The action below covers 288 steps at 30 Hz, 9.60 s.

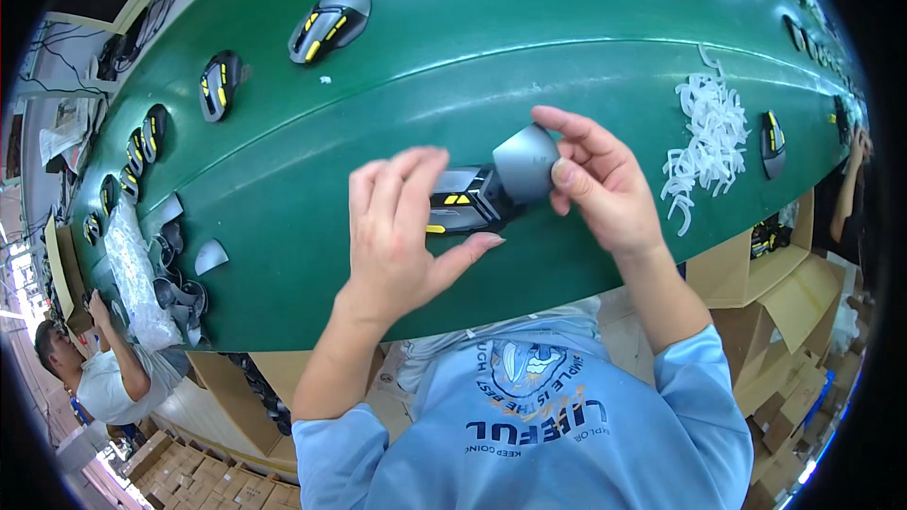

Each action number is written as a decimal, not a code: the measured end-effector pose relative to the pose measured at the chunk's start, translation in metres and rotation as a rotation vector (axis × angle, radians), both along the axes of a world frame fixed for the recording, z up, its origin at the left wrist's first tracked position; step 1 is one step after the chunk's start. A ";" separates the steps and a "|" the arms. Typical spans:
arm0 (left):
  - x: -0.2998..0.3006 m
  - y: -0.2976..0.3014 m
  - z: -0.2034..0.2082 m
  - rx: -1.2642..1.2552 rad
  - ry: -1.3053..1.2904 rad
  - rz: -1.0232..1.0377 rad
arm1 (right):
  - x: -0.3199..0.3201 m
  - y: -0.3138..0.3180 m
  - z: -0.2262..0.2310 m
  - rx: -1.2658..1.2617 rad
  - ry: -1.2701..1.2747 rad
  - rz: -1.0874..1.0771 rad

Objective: The person assembles computer mice by attaching plastic top shells onto mouse bases by hand and placing the assembled mice forward on the workbench.

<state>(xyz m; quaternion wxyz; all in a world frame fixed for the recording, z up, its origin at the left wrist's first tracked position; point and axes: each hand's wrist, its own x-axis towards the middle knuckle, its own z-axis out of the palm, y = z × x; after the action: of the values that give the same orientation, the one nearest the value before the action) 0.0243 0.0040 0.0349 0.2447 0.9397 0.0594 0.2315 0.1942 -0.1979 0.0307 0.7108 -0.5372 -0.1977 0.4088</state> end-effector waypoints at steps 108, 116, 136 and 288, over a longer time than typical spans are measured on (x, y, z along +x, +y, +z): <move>-0.016 0.025 -0.031 0.085 0.182 -0.157 | 0.117 -0.116 0.018 -0.761 -1.172 0.206; -0.012 0.026 -0.018 0.055 0.245 -0.144 | 0.084 -0.060 0.030 -0.365 -1.362 0.122; -0.005 0.021 -0.034 0.153 0.039 -0.293 | 0.012 0.022 -0.021 -0.075 -1.190 0.193; 0.019 0.025 -0.026 -0.206 0.222 -0.170 | 0.037 0.011 -0.031 -0.230 -1.377 0.253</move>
<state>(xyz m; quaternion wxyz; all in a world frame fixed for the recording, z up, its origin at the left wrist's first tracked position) 0.0431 0.0291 0.0088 0.3505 0.9310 0.0300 0.0974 0.2310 -0.1868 -0.0005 0.3101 -0.7180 -0.6187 0.0738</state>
